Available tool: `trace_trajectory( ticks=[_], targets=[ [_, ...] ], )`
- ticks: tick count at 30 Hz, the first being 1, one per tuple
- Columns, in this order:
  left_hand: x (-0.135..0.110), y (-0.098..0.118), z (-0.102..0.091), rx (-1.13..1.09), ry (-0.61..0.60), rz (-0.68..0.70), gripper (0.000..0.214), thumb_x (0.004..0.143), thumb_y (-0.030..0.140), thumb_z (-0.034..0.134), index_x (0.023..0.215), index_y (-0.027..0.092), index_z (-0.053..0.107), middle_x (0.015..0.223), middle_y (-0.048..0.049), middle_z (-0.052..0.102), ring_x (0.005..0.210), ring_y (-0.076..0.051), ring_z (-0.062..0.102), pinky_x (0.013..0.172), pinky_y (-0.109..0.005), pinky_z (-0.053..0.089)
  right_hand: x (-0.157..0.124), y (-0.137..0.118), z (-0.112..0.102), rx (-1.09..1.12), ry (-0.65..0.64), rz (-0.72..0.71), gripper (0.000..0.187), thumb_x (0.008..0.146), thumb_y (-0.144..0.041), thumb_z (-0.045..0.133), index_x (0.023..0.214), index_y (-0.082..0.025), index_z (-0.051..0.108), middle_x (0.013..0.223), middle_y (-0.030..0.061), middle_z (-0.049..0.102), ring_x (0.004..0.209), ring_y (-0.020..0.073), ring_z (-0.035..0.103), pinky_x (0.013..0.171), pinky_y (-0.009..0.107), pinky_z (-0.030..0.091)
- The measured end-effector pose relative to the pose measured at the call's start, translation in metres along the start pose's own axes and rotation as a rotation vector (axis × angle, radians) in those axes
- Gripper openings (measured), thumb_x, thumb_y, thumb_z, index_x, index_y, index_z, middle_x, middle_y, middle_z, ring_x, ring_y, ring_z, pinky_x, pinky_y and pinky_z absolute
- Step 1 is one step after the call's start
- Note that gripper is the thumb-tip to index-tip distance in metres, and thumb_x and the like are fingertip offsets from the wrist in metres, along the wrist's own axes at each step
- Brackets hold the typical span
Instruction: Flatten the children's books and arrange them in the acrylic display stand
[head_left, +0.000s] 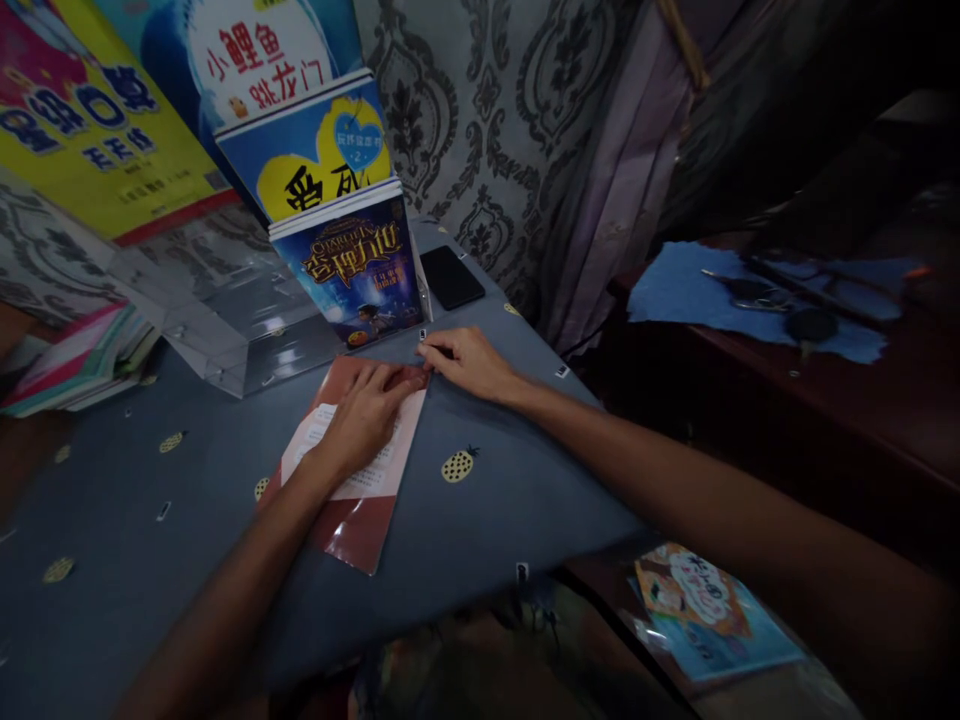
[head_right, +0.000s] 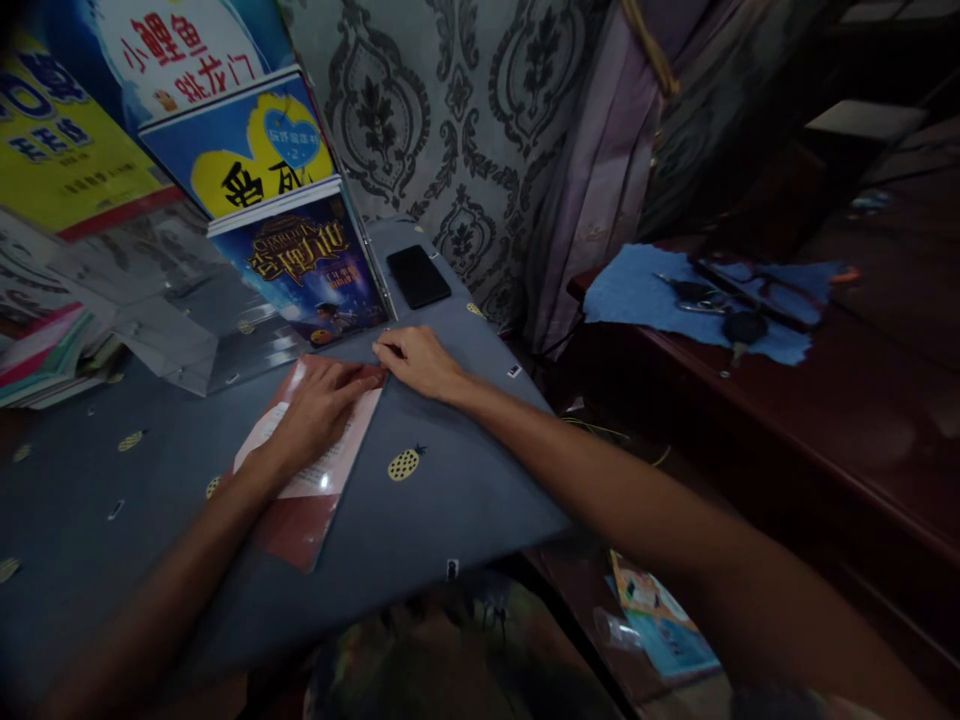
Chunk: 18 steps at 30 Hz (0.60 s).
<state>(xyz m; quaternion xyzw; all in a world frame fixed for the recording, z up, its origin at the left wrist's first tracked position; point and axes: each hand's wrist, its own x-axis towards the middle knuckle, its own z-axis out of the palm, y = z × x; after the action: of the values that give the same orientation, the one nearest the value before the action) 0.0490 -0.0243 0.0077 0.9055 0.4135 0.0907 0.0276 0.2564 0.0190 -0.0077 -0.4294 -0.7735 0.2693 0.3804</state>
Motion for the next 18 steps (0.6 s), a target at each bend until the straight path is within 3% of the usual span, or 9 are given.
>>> trace_trajectory(
  ticks=[3, 7, 12, 18],
  targets=[
    [0.002, 0.012, -0.005, 0.035, 0.015, -0.069, 0.031, 0.102, 0.027, 0.046, 0.127, 0.022, 0.064, 0.126, -0.0112, 0.064, 0.12, -0.028, 0.056, 0.103, -0.048, 0.046, 0.0, 0.0, 0.0, -0.009, 0.006, -0.004, 0.033, 0.095, -0.026, 0.049, 0.069, -0.015, 0.065, 0.065, 0.0006, 0.063, 0.062, 0.0129, 0.052, 0.063, 0.027, 0.032],
    [0.007, 0.033, -0.012, 0.203, -0.025, -0.2, 0.031, 0.097, 0.041, 0.056, 0.11, 0.015, 0.066, 0.114, -0.0142, 0.067, 0.111, -0.032, 0.06, 0.093, -0.046, 0.051, -0.001, -0.002, 0.0, -0.02, 0.019, 0.01, 0.032, 0.095, -0.026, 0.05, 0.07, -0.016, 0.066, 0.066, 0.0005, 0.064, 0.063, 0.0128, 0.053, 0.063, 0.027, 0.032],
    [0.014, 0.051, -0.018, 0.307, -0.125, -0.274, 0.027, 0.098, 0.033, 0.051, 0.108, 0.012, 0.065, 0.108, -0.0168, 0.071, 0.099, -0.031, 0.067, 0.077, -0.039, 0.053, -0.001, -0.002, -0.001, -0.034, 0.037, 0.018, 0.031, 0.096, -0.026, 0.05, 0.071, -0.016, 0.065, 0.067, 0.0015, 0.065, 0.063, 0.0136, 0.053, 0.063, 0.027, 0.033],
    [0.018, 0.05, -0.027, 0.289, -0.151, -0.307, 0.029, 0.099, 0.028, 0.043, 0.101, 0.015, 0.069, 0.095, -0.0131, 0.076, 0.086, -0.027, 0.072, 0.072, -0.035, 0.049, 0.0, -0.001, -0.002, 0.013, 0.125, 0.026, 0.029, 0.096, -0.028, 0.048, 0.078, -0.016, 0.068, 0.076, 0.0042, 0.071, 0.072, 0.0171, 0.061, 0.066, 0.027, 0.039]
  ],
)
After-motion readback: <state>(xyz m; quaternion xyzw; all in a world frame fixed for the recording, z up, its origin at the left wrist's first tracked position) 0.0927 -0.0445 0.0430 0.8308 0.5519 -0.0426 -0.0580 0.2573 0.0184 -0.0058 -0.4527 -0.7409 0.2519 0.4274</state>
